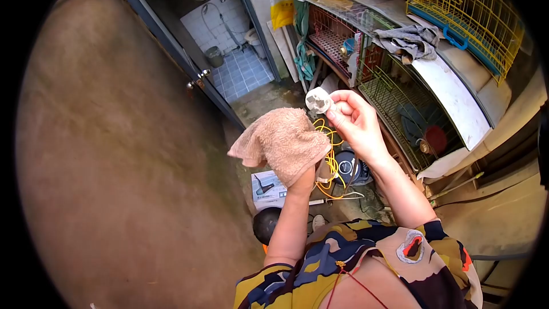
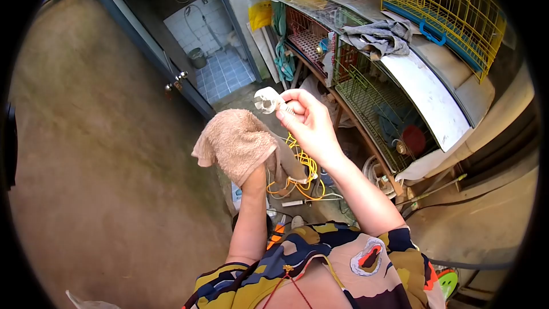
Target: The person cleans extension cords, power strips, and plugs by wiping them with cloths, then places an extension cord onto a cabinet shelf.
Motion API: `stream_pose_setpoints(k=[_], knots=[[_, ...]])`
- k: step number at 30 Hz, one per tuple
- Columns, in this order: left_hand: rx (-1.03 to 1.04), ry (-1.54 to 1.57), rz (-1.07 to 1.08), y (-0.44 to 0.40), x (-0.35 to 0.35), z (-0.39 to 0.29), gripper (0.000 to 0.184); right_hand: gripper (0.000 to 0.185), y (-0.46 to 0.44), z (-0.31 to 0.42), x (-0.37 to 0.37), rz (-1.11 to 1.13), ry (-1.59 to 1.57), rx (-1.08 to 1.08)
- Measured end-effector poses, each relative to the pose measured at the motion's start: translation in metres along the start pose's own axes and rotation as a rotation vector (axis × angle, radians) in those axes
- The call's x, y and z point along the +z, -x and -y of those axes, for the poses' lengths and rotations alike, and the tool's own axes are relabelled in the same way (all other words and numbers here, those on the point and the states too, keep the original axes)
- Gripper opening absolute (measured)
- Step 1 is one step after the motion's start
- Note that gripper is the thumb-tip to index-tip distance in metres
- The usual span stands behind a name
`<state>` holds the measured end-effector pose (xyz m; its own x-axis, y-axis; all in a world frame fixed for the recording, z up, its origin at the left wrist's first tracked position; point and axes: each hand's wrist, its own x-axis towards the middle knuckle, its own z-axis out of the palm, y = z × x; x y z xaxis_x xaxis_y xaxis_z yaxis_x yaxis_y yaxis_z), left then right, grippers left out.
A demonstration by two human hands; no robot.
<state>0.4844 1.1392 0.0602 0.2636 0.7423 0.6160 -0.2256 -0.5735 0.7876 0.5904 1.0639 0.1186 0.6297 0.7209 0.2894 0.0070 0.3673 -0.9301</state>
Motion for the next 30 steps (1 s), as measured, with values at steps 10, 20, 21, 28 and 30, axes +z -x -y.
stream_pose_setpoints(k=[10, 20, 21, 28, 30], knots=[[0.170, -0.119, -0.071, -0.022, 0.010, 0.014, 0.054, 0.042, 0.010, 0.009, 0.011, -0.024, 0.308, -0.143], [0.232, -0.227, -0.004, -0.042, 0.015, 0.004, 0.043, 0.043, 0.009, 0.010, 0.019, -0.010, -0.163, 0.058], [0.256, -0.219, -0.013, -0.042, 0.014, 0.007, 0.043, 0.042, 0.008, 0.015, 0.017, 0.024, -0.204, 0.120], [-0.029, 0.448, 0.059, -0.052, 0.018, -0.001, 0.044, 0.043, 0.010, 0.008, 0.016, -0.046, 0.049, -0.056], [-0.027, 0.428, 0.042, -0.050, 0.022, 0.000, 0.043, 0.042, 0.008, 0.008, 0.016, -0.057, 0.217, -0.231]])
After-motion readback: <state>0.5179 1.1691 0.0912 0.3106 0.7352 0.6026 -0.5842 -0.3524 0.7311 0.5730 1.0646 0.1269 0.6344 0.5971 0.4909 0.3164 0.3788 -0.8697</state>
